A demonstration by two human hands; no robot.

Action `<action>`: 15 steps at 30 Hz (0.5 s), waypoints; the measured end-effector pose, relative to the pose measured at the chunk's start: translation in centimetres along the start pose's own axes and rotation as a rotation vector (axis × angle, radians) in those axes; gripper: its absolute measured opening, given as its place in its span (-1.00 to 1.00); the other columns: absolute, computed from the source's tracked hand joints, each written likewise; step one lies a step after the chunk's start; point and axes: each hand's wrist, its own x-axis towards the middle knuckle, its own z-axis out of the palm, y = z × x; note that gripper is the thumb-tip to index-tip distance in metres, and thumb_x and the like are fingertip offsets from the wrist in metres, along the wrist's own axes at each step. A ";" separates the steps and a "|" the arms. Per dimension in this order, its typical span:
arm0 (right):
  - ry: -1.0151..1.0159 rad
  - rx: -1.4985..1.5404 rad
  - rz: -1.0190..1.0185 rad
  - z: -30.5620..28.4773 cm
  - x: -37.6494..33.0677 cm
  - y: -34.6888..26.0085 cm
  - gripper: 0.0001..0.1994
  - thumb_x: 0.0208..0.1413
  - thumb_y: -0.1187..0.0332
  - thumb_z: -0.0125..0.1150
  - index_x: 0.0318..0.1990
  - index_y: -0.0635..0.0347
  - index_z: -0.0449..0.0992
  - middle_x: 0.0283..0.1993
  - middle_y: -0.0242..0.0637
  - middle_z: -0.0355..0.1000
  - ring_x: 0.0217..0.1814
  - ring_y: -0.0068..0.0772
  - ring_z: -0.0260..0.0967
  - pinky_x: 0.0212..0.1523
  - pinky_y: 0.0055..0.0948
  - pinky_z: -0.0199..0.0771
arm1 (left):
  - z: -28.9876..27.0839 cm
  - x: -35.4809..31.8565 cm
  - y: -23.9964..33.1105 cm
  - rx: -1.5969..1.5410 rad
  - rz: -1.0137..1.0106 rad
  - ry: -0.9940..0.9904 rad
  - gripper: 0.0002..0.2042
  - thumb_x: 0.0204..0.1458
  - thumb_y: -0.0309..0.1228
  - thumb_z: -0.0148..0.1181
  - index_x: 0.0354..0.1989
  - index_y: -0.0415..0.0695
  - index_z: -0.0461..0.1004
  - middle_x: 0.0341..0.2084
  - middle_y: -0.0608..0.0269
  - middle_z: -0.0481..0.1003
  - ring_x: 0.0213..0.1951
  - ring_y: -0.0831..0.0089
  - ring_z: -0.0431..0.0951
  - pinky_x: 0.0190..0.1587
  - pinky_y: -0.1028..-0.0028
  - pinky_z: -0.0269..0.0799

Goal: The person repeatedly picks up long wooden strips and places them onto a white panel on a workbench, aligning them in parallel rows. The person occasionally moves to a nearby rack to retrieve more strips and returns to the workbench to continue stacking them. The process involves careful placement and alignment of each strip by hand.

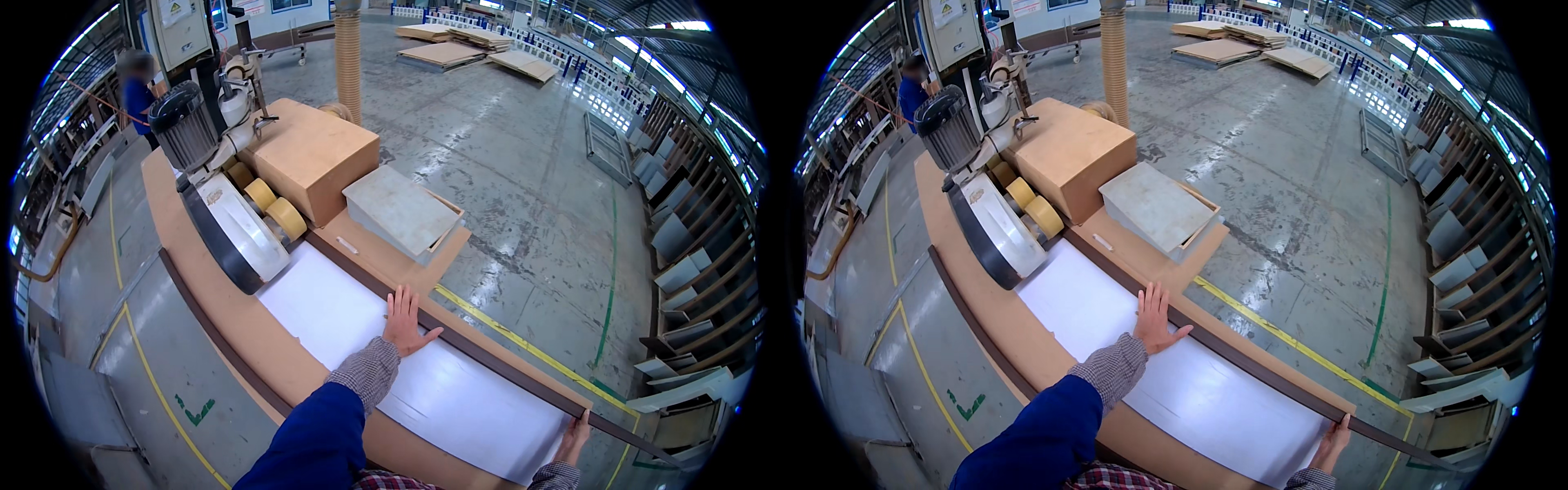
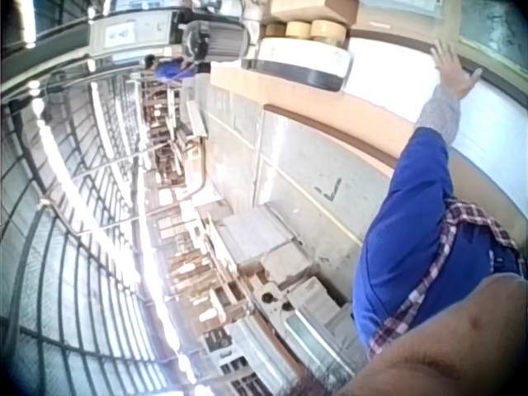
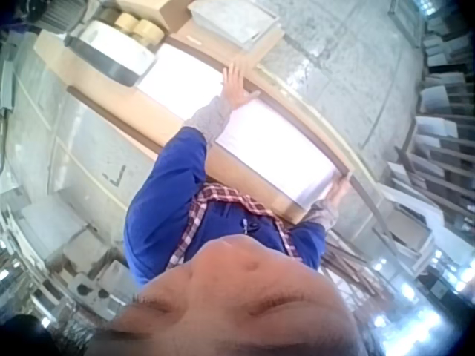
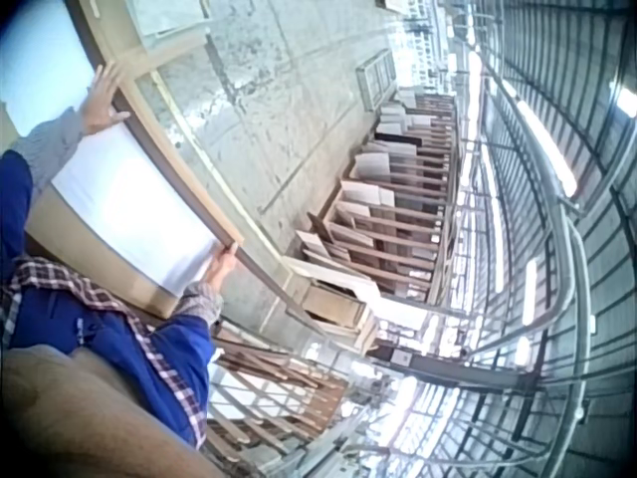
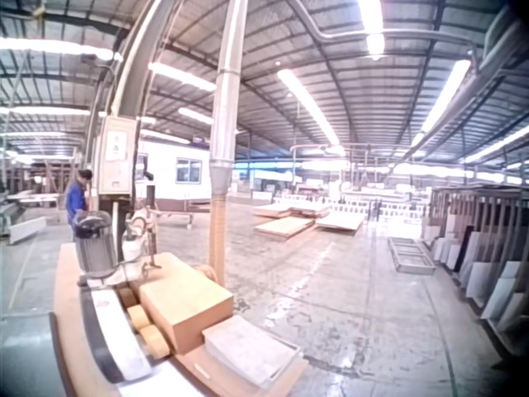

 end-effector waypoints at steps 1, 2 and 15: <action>-0.006 -0.001 -0.006 0.5 -0.3 0.2 -0.75 0.11 0.28 0.17 -0.17 0.28 0.45 -0.25 -0.34 0.47 -0.26 -0.57 0.42 -0.32 -0.70 0.50 | 0.1 0.0 -0.1 -0.003 -0.005 0.001 -0.03 -0.10 0.25 -0.01 0.21 -0.45 -0.01 0.25 -0.25 -0.09 0.32 -0.11 -0.24 0.30 -0.02 -0.38; 0.035 0.018 0.006 1.0 -0.7 0.2 -0.75 0.11 0.28 0.17 -0.16 0.28 0.45 -0.26 -0.34 0.47 -0.26 -0.58 0.42 -0.32 -0.71 0.50 | 0.2 0.0 -0.1 0.012 -0.004 0.018 -0.04 -0.10 0.25 -0.01 0.21 -0.45 -0.01 0.25 -0.25 -0.08 0.32 -0.10 -0.23 0.30 -0.01 -0.37; 0.004 -0.068 0.030 6.9 -5.2 3.5 -0.77 0.14 0.32 0.13 -0.09 0.19 0.41 -0.22 -0.35 0.45 -0.28 -0.56 0.44 -0.42 -0.73 0.53 | 0.6 0.2 0.0 -0.072 0.126 0.033 -0.18 -0.04 0.18 0.00 0.18 -0.34 0.13 0.21 -0.23 0.02 0.30 -0.02 -0.10 0.30 0.01 -0.28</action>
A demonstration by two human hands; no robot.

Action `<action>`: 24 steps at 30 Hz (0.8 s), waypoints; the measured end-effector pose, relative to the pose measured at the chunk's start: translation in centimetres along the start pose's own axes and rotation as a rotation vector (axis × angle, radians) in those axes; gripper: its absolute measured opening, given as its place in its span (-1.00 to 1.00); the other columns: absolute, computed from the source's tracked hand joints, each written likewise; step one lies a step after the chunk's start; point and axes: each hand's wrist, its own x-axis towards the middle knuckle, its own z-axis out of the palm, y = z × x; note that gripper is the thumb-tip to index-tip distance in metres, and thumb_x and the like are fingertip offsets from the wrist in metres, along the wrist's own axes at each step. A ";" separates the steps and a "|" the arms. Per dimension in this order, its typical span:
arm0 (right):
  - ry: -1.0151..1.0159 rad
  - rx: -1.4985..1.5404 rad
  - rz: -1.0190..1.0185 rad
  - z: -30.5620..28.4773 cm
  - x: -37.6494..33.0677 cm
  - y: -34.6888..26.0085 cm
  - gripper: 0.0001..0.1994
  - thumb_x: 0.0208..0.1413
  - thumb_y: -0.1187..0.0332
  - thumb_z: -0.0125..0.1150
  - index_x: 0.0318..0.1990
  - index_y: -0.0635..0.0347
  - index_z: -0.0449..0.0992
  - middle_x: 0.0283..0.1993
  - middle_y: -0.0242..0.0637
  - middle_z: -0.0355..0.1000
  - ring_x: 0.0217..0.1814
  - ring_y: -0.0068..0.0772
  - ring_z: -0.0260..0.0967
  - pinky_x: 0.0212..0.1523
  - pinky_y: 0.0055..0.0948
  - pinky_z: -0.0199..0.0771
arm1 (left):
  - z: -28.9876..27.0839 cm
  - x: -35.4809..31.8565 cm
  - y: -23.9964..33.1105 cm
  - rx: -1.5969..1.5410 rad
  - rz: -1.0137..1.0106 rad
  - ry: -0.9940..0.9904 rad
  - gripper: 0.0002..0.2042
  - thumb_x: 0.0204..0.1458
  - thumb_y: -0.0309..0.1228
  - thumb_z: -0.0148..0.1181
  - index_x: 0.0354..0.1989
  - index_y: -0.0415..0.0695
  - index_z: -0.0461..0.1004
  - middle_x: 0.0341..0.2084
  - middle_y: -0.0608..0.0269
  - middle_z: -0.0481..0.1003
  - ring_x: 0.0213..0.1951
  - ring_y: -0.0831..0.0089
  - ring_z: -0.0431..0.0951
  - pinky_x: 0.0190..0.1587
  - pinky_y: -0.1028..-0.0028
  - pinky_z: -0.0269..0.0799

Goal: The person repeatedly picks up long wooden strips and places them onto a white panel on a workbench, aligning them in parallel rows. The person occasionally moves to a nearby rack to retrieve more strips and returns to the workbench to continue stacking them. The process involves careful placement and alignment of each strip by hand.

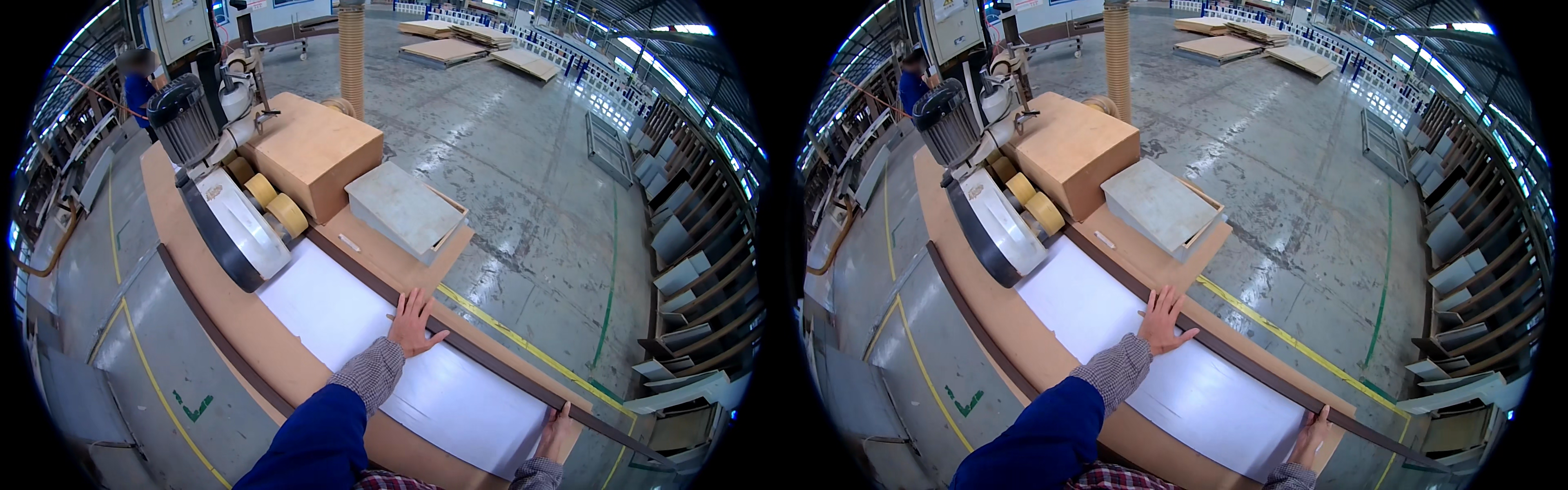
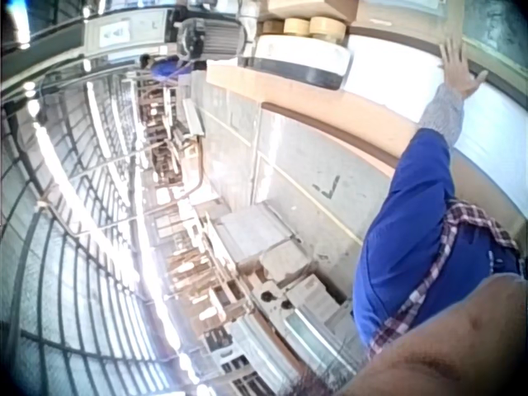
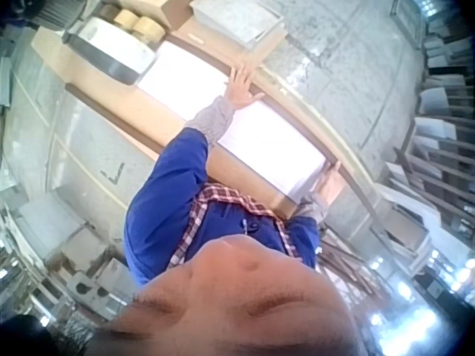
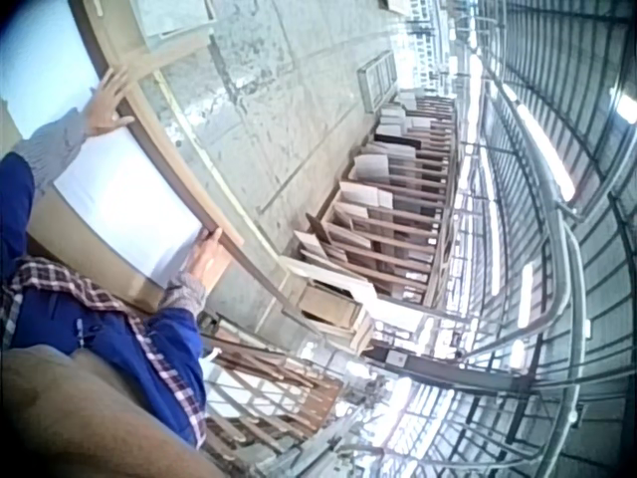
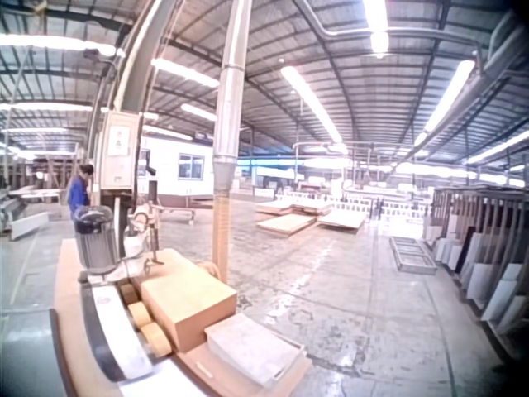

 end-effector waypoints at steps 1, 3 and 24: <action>0.001 0.002 -0.007 0.3 0.0 0.5 -0.78 0.14 0.32 0.13 -0.10 0.19 0.41 -0.22 -0.34 0.45 -0.28 -0.56 0.44 -0.43 -0.72 0.53 | 0.0 0.0 0.0 -0.005 0.000 0.002 -0.19 -0.04 0.17 0.01 0.18 -0.33 0.14 0.21 -0.23 0.02 0.30 -0.02 -0.10 0.30 0.01 -0.28; 0.008 0.021 0.045 0.9 -0.2 1.1 -0.80 0.13 0.32 0.14 -0.13 0.17 0.43 -0.23 -0.35 0.45 -0.30 -0.57 0.44 -0.47 -0.73 0.53 | -0.1 0.0 0.0 -0.017 0.003 0.006 -0.19 -0.05 0.16 0.03 0.18 -0.32 0.14 0.21 -0.23 0.02 0.30 -0.03 -0.09 0.30 0.01 -0.27; 0.002 -0.038 0.221 9.1 -6.2 3.8 -0.78 0.10 0.31 0.18 -0.30 0.33 0.41 -0.40 -0.28 0.43 -0.48 -0.51 0.41 -0.51 -0.63 0.59 | -0.5 0.0 0.2 -0.040 0.006 -0.018 -0.20 -0.02 0.17 -0.02 0.19 -0.32 0.13 0.20 -0.28 0.01 0.29 -0.06 -0.10 0.30 0.02 -0.27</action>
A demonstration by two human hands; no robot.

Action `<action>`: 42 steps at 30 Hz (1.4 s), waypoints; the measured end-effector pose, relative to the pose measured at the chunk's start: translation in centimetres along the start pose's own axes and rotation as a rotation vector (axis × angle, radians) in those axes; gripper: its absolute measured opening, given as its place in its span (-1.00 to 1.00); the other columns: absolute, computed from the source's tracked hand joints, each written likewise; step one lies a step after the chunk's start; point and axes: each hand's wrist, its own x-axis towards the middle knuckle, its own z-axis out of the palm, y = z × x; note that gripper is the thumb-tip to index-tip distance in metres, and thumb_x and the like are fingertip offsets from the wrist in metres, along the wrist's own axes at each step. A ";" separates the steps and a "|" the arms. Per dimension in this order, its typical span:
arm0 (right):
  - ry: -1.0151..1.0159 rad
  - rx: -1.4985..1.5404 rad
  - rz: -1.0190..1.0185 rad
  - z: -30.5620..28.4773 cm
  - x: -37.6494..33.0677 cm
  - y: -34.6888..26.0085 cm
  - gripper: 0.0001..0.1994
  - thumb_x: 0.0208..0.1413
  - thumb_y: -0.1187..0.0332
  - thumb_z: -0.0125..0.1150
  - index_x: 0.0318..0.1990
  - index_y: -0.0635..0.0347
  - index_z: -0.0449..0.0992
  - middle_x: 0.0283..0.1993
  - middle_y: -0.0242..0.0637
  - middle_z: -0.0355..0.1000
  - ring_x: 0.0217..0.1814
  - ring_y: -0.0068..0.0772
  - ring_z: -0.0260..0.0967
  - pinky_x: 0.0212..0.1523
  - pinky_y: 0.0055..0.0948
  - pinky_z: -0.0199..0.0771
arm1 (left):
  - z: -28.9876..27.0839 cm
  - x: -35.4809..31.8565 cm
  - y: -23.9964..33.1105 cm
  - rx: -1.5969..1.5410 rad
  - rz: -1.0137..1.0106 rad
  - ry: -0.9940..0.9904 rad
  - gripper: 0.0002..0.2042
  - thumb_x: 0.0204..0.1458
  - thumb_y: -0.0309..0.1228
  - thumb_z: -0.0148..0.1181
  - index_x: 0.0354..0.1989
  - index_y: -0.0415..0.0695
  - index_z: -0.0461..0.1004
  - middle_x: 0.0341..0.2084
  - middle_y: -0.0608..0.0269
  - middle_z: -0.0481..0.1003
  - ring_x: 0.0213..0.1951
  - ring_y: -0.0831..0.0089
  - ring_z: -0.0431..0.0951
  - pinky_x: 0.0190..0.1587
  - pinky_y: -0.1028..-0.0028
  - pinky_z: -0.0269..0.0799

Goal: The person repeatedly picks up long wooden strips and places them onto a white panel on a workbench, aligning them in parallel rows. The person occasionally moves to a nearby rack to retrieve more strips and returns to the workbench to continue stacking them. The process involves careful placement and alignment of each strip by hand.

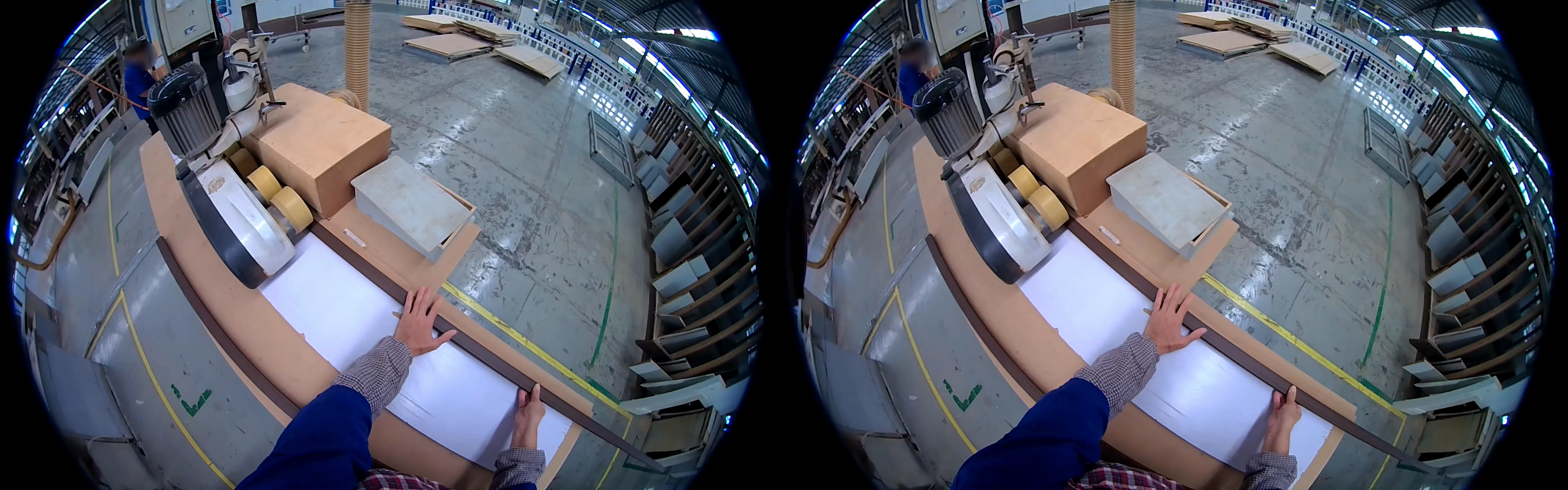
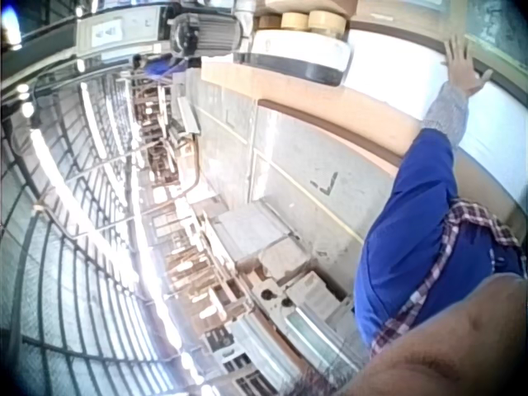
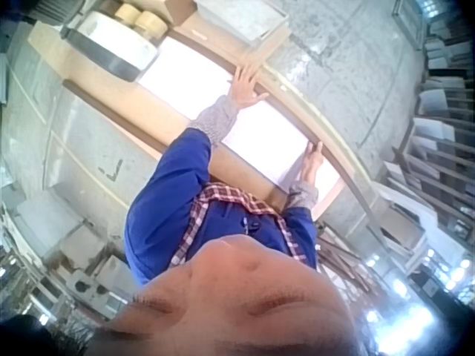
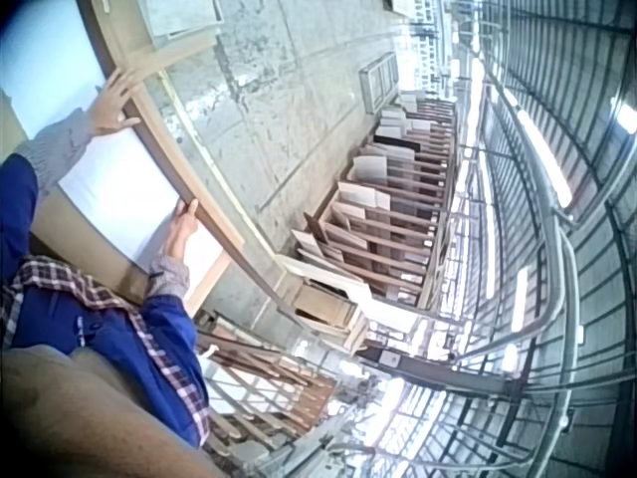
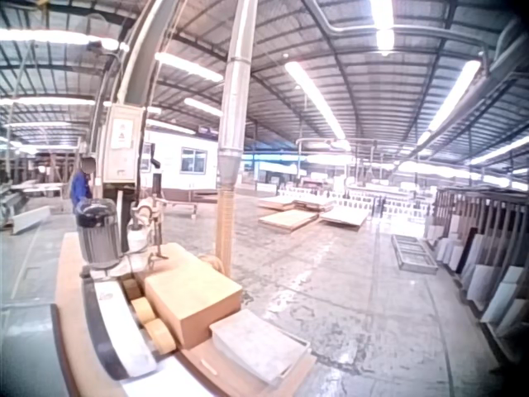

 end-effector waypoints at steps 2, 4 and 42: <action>0.001 0.015 0.019 1.0 -0.6 0.3 -0.79 0.09 0.32 0.19 -0.33 0.33 0.42 -0.43 -0.29 0.42 -0.53 -0.52 0.39 -0.51 -0.62 0.59 | -0.1 0.0 0.0 0.009 -0.007 -0.016 -0.20 -0.02 0.17 -0.01 0.18 -0.32 0.14 0.19 -0.29 0.02 0.29 -0.06 -0.10 0.30 0.02 -0.27; 0.009 0.010 0.033 2.0 -1.2 0.6 -0.79 0.09 0.33 0.19 -0.32 0.34 0.41 -0.42 -0.29 0.42 -0.54 -0.52 0.38 -0.51 -0.62 0.59 | -0.1 0.0 0.1 -0.001 -0.002 0.000 -0.20 -0.03 0.17 -0.01 0.18 -0.32 0.15 0.19 -0.29 0.02 0.29 -0.06 -0.10 0.30 0.01 -0.28; -0.878 -1.358 -1.107 -13.6 -23.9 7.7 -0.55 -0.14 0.15 0.24 -0.06 0.07 0.34 -0.10 -0.23 0.28 -0.01 -0.19 0.24 -0.05 -0.20 0.23 | -5.4 -18.0 0.5 -0.511 0.287 -0.413 -0.31 -0.24 -0.15 0.34 0.07 -0.26 0.27 0.17 -0.17 0.13 0.17 -0.07 0.15 0.19 0.12 0.08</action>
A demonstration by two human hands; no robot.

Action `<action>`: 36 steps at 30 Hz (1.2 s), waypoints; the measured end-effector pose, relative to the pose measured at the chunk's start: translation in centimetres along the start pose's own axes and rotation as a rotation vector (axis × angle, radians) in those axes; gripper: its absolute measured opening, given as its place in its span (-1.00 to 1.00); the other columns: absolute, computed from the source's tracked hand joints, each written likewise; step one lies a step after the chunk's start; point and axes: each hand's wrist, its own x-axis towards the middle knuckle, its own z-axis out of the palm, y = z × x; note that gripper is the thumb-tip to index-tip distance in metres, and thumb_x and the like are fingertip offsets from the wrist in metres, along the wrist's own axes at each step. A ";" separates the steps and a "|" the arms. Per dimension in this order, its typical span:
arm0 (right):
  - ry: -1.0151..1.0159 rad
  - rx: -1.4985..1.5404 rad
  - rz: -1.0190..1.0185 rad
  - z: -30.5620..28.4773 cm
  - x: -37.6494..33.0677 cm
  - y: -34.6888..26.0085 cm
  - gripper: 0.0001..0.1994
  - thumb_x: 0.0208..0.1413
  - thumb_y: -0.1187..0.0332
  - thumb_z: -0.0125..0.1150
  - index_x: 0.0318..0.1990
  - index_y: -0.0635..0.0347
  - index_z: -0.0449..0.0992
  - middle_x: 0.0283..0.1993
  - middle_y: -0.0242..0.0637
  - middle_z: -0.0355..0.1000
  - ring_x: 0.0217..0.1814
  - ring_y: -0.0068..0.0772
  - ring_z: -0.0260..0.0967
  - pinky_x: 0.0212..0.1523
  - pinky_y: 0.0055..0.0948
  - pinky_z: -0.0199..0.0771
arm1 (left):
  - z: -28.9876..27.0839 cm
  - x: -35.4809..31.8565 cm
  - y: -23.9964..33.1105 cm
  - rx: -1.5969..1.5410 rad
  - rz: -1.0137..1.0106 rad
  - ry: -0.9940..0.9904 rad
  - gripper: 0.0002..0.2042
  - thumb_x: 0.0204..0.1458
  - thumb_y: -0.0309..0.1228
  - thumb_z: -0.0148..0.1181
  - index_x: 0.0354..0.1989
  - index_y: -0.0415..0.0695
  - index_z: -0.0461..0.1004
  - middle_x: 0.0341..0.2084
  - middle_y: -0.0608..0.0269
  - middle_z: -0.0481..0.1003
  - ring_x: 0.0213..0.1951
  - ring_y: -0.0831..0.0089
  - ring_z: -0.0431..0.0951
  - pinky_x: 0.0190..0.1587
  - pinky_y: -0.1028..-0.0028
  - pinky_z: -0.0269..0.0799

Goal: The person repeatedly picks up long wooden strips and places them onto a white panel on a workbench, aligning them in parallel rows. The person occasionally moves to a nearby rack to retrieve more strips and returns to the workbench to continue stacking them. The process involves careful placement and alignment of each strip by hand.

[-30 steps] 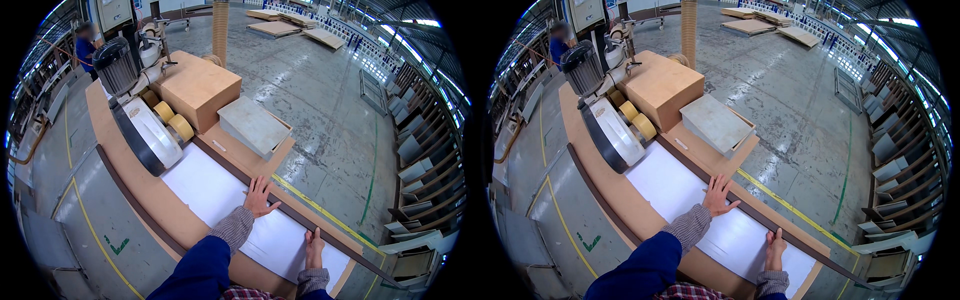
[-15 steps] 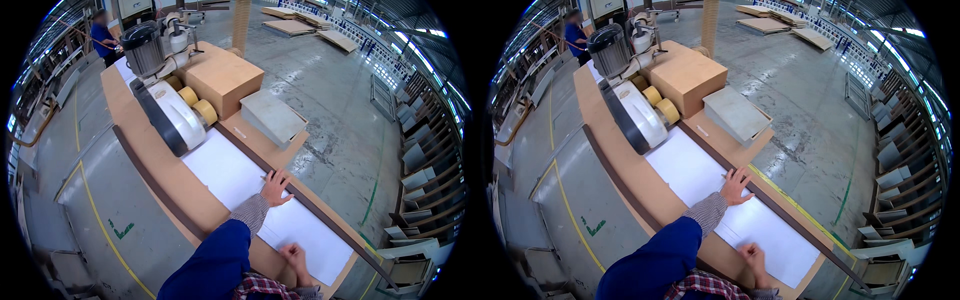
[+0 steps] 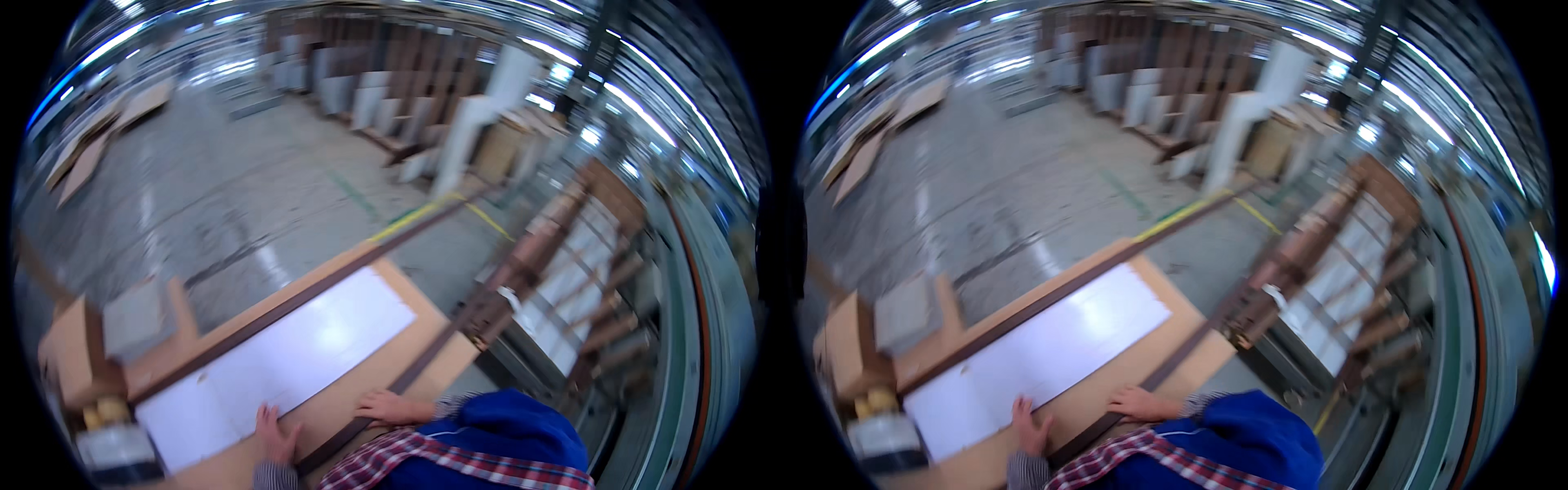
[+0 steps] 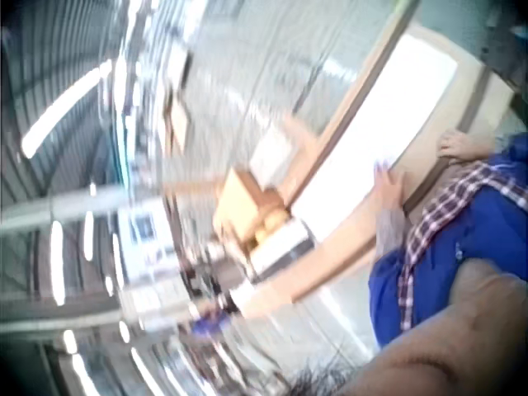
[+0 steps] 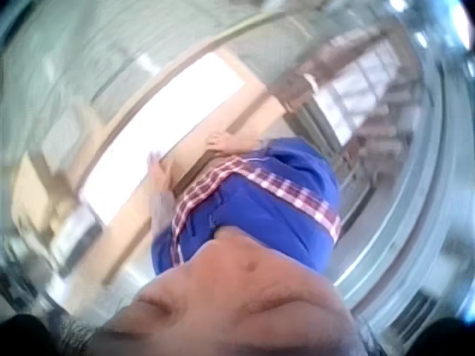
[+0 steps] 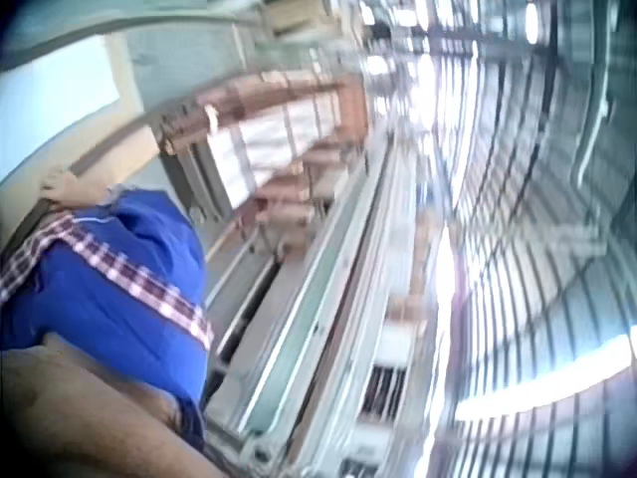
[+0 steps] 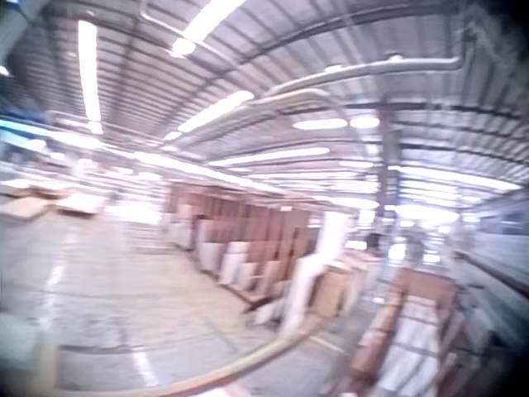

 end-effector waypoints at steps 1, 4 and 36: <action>-0.014 -0.033 0.006 0.6 -0.4 0.2 -0.55 -0.14 0.13 0.24 -0.07 0.07 0.34 -0.10 -0.23 0.27 -0.02 -0.19 0.23 -0.06 -0.19 0.23 | -0.7 -1.6 0.7 0.051 0.030 -0.049 -0.29 -0.22 -0.13 0.33 0.11 -0.25 0.24 0.15 -0.14 0.16 0.18 -0.06 0.14 0.19 0.12 0.09; 0.018 -0.044 -0.048 1.7 0.2 0.8 -0.53 -0.16 0.08 0.24 -0.11 0.08 0.33 -0.11 -0.23 0.25 -0.01 -0.19 0.20 -0.09 -0.18 0.23 | -3.2 -5.9 2.4 0.334 0.104 0.022 -0.31 -0.16 0.05 0.25 0.05 -0.25 0.33 -0.27 -0.08 0.48 -0.15 -0.05 0.41 -0.06 0.08 0.26; 0.280 -0.125 -0.033 -6.0 10.7 2.1 -0.61 -0.39 0.24 0.40 -0.31 0.05 0.43 -0.29 -0.36 0.30 -0.12 -0.29 0.25 -0.12 -0.28 0.19 | -10.0 -6.1 -7.5 0.670 0.103 0.241 -0.44 -0.09 -0.27 0.25 0.09 -0.25 0.25 0.00 -0.11 0.28 0.06 -0.04 0.22 0.15 0.08 0.03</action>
